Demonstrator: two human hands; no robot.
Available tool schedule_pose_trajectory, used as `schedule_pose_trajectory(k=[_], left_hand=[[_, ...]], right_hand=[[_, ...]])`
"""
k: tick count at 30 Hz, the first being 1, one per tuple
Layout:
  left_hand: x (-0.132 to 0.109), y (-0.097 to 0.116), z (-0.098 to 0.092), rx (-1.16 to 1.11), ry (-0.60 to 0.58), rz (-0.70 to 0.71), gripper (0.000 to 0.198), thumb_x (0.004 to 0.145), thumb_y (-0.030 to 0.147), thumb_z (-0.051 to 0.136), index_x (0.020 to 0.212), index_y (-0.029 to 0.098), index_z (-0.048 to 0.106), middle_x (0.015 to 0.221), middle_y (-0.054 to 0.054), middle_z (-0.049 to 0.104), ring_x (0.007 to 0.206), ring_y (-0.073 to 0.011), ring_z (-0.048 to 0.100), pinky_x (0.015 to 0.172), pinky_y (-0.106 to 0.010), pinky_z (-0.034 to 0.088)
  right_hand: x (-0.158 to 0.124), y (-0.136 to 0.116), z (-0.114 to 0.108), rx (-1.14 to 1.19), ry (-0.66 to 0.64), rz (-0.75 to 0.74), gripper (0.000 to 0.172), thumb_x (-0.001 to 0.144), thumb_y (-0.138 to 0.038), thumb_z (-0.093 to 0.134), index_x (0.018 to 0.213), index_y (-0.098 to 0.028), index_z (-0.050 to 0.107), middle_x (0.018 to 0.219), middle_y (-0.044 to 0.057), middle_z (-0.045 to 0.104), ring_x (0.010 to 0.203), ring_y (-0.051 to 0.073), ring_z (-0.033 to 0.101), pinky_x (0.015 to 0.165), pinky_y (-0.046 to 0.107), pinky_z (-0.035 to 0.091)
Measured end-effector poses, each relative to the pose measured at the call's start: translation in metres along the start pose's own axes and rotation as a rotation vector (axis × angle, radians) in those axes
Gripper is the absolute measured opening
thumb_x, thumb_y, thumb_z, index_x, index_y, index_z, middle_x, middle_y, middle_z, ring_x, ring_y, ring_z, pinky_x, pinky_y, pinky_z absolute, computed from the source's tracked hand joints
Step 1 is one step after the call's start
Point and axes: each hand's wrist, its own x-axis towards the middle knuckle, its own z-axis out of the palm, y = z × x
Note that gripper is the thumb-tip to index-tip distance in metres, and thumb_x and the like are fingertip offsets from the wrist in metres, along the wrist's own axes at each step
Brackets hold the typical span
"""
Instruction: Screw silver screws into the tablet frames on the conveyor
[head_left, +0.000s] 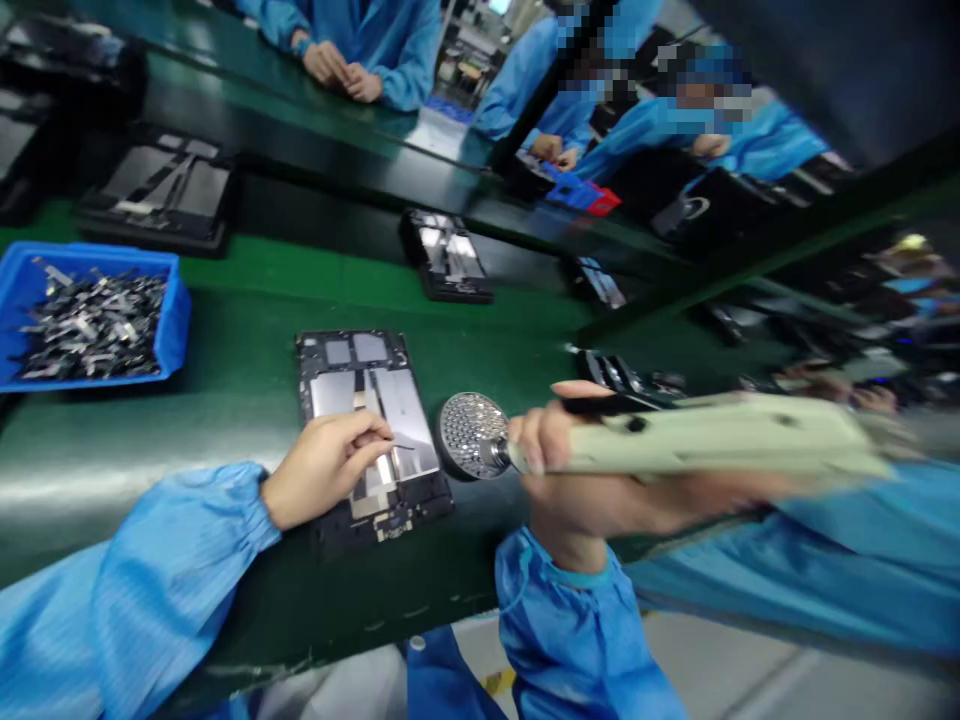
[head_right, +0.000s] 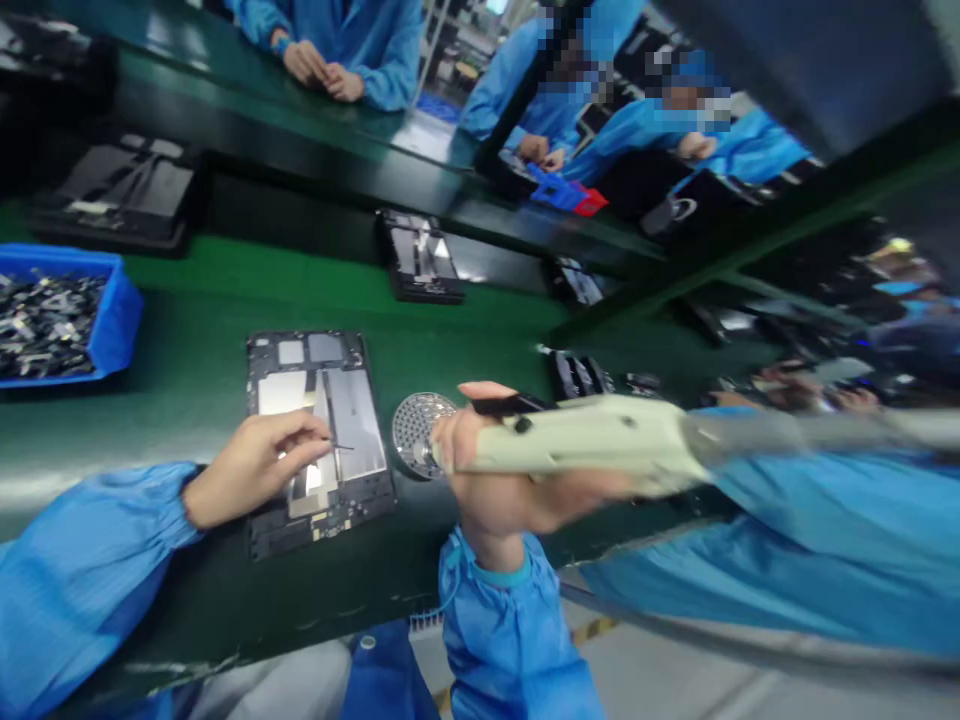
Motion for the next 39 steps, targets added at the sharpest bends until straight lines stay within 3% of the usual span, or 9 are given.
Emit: schedule_pose_trajectory(k=[3,9,13,25,32,39], left_hand=[[-0.002,0.001,-0.010,-0.070,0.058,-0.012,0.018,0.089,0.037,0.065,0.087,0.021,0.072,0.069,0.000,0.073,0.058,-0.0150,0.067,0.055,-0.022,0.052],[0.002,-0.003,-0.037,0.055,0.346,-0.101,0.030,0.084,0.050,0.075,0.098,0.023,0.074,0.083,-0.002,0.079,0.061,-0.0168,0.071,0.061,-0.025,0.062],[0.009,-0.005,-0.049,0.054,0.471,-0.144,0.028,0.082,0.051,0.079,0.092,0.026,0.073,0.082,0.000,0.078,0.067,-0.0153,0.071,0.064,-0.022,0.062],[0.014,-0.014,-0.056,0.148,0.513,-0.161,0.021,0.081,0.048,0.078,0.089,0.029,0.075,0.079,0.000,0.072,0.057,-0.0108,0.061,0.057,-0.024,0.054],[0.020,-0.017,-0.059,0.062,0.540,-0.144,0.024,0.075,0.044,0.081,0.087,0.024,0.076,0.075,-0.001,0.072,0.055,-0.0110,0.059,0.055,-0.023,0.055],[0.040,-0.028,-0.071,-0.092,0.616,-0.202,0.031,0.067,0.042,0.080,0.083,0.016,0.071,0.075,-0.005,0.071,0.062,-0.0146,0.064,0.048,-0.021,0.049]], right_hand=[[0.019,0.015,0.006,-0.032,0.072,-0.187,0.078,0.073,-0.097,0.055,0.081,-0.021,0.069,0.042,-0.007,0.041,0.034,0.014,0.042,0.043,0.030,0.043],[0.021,0.038,0.011,-0.045,0.118,-0.182,0.077,0.078,-0.094,0.055,0.082,-0.018,0.070,0.041,-0.005,0.045,0.032,0.014,0.043,0.041,0.031,0.045],[0.016,0.042,0.011,-0.032,0.093,-0.148,0.074,0.080,-0.091,0.058,0.091,-0.019,0.072,0.043,-0.005,0.047,0.034,0.014,0.042,0.041,0.033,0.046],[0.016,0.044,0.011,-0.046,0.041,-0.096,0.070,0.079,-0.091,0.057,0.091,-0.025,0.074,0.043,-0.004,0.046,0.034,0.016,0.040,0.039,0.036,0.041],[0.016,0.044,0.008,-0.096,0.015,-0.118,0.069,0.080,-0.093,0.053,0.086,-0.027,0.071,0.042,-0.003,0.045,0.033,0.018,0.044,0.038,0.037,0.041],[0.017,0.038,0.013,-0.105,0.078,-0.053,0.073,0.068,-0.094,0.064,0.082,-0.023,0.076,0.039,-0.001,0.048,0.033,0.019,0.046,0.041,0.039,0.041]])
